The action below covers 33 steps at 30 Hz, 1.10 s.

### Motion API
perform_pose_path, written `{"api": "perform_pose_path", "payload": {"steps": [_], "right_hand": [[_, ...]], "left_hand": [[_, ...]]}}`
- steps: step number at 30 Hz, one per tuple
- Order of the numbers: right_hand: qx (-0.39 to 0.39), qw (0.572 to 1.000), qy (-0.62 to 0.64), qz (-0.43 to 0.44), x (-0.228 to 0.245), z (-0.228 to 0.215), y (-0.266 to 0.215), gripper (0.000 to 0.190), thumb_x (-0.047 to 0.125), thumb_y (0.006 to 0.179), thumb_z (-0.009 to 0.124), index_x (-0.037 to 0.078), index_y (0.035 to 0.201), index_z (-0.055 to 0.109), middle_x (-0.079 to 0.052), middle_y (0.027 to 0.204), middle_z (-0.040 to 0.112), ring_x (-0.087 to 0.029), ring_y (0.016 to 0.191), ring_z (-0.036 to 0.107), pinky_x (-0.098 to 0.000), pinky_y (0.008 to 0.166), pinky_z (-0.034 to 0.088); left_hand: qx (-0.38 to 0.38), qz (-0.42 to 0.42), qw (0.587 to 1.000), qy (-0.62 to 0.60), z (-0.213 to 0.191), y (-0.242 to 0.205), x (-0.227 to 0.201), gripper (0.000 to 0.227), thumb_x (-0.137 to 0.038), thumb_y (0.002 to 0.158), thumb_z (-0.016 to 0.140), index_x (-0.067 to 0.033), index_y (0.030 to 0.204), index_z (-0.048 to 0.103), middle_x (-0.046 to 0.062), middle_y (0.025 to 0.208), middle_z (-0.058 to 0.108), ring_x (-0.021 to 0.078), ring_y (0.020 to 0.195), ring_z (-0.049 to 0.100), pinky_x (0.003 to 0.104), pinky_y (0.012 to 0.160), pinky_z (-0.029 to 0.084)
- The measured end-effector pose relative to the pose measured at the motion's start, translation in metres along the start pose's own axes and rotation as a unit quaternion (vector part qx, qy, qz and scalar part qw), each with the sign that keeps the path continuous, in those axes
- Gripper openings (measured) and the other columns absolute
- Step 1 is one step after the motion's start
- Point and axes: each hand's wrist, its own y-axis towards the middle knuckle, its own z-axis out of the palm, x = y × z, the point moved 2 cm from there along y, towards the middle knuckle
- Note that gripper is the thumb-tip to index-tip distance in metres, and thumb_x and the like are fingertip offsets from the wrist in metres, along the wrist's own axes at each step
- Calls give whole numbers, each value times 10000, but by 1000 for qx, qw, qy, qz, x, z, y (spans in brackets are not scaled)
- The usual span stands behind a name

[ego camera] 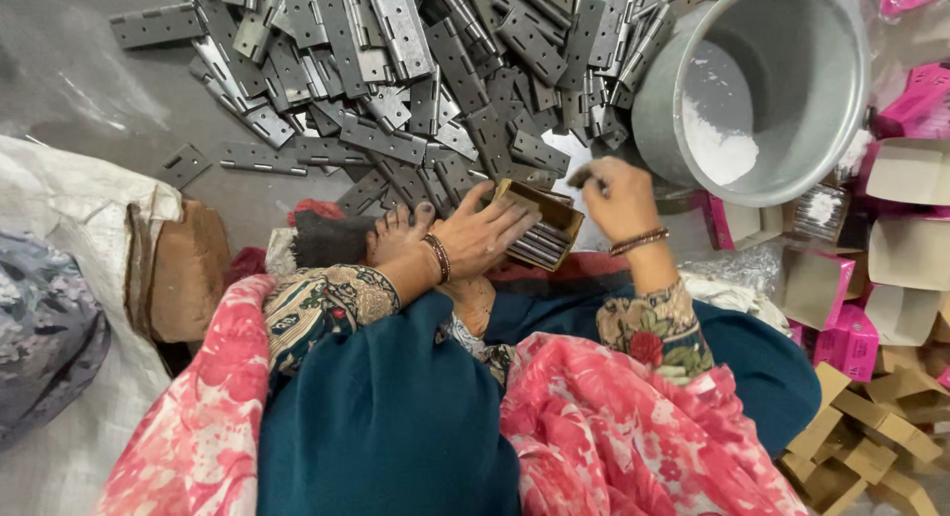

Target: The person sits on the floor and repeatedly picks up metal door hinges from a large pile, places them into small cardboard boxes, and sets the filled boxes aside. The person handles the hinges by hand without using any tools.

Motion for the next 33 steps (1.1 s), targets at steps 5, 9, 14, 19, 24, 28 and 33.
{"api": "perform_pose_path", "payload": {"steps": [5, 9, 14, 19, 24, 28, 33], "right_hand": [[21, 995, -65, -68, -61, 49, 51, 310, 163, 902, 724, -15, 1155, 725, -209, 1103, 708, -393, 934, 675, -443, 791, 534], [46, 997, -56, -18, -105, 78, 57, 361, 238, 863, 793, 12, 1140, 743, -191, 1102, 700, -372, 957, 690, -426, 838, 550], [-20, 997, -73, -13, -119, 61, 33, 326, 277, 832, 873, 26, 1022, 787, -152, 991, 751, -284, 870, 720, -378, 778, 571], [-116, 940, 224, 230, -77, 19, -36, 259, 186, 933, 775, -30, 1074, 773, -51, 814, 703, -72, 616, 593, -286, 555, 483], [-140, 966, 184, 118, 13, -4, -71, 180, 131, 967, 729, -3, 1085, 753, -81, 864, 695, -150, 697, 641, -320, 616, 523], [-59, 989, -138, -2, 62, 14, -64, 181, 115, 910, 700, 49, 1073, 747, -138, 900, 670, -335, 791, 682, -440, 677, 534], [45, 962, -267, -28, 55, 36, -53, 144, 62, 840, 614, 46, 976, 660, -129, 963, 632, -359, 898, 688, -472, 736, 563]], "left_hand": [[15, -2, 1000, 24, 2, 2, 1, 541, -208, 920, 589, -85, 1446, 571, 69, 1340, 610, 235, 1326, 532, 563, 1176, 316], [10, 10, 1000, 21, 5, 1, 4, 536, -203, 909, 571, -83, 1431, 571, 67, 1335, 618, 218, 1321, 539, 565, 1168, 319], [9, 6, 1000, 13, 5, 0, 2, 541, -201, 912, 575, -81, 1439, 568, 73, 1341, 607, 227, 1331, 533, 550, 1169, 326], [-29, 20, 999, 23, 3, -1, 1, 554, -203, 905, 596, -85, 1445, 572, 80, 1352, 599, 269, 1348, 528, 494, 1167, 355], [-24, 20, 999, 16, 7, -1, 1, 565, -231, 903, 608, -78, 1446, 582, 93, 1316, 598, 275, 1310, 527, 475, 1149, 379], [-31, 23, 997, 72, 4, -1, 1, 550, -248, 880, 614, -114, 1413, 585, 76, 1311, 594, 272, 1333, 535, 451, 1146, 374], [-44, 29, 998, 23, 4, -4, 1, 584, -259, 879, 630, -113, 1443, 586, 94, 1331, 590, 256, 1282, 535, 479, 1147, 359]]}}
